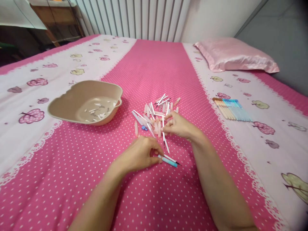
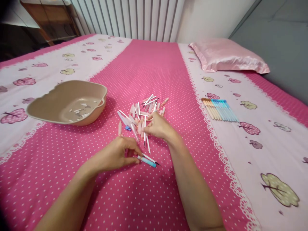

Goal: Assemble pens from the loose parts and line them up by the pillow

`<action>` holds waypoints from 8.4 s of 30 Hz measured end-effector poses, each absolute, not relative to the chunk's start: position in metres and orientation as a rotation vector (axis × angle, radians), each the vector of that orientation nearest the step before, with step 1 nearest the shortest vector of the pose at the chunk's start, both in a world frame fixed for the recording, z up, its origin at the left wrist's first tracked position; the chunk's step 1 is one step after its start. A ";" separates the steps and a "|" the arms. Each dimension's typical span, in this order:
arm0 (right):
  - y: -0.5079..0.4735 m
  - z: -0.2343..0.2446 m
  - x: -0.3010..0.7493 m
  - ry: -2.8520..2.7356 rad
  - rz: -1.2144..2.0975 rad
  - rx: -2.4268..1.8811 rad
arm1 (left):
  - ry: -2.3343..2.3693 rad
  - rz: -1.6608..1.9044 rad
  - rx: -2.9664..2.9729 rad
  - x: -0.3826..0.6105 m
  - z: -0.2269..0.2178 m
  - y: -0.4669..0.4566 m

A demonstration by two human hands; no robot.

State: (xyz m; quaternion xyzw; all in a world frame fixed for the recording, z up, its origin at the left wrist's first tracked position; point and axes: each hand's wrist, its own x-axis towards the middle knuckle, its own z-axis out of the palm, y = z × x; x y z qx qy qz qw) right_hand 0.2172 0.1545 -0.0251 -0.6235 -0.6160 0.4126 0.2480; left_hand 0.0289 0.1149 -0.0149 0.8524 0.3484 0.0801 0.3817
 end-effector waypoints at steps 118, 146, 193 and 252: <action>0.117 0.036 0.199 -1.350 0.419 -1.176 | 1.022 1.404 1.539 0.051 -0.026 0.121; 0.124 0.014 0.183 -1.566 0.495 -1.043 | 0.919 1.467 1.408 0.046 -0.022 0.124; 0.118 0.024 0.202 -2.468 1.034 -1.214 | 1.090 1.654 1.166 0.022 -0.020 0.141; 0.131 0.015 0.191 -1.245 1.064 -0.960 | 1.160 1.356 1.730 0.038 -0.024 0.124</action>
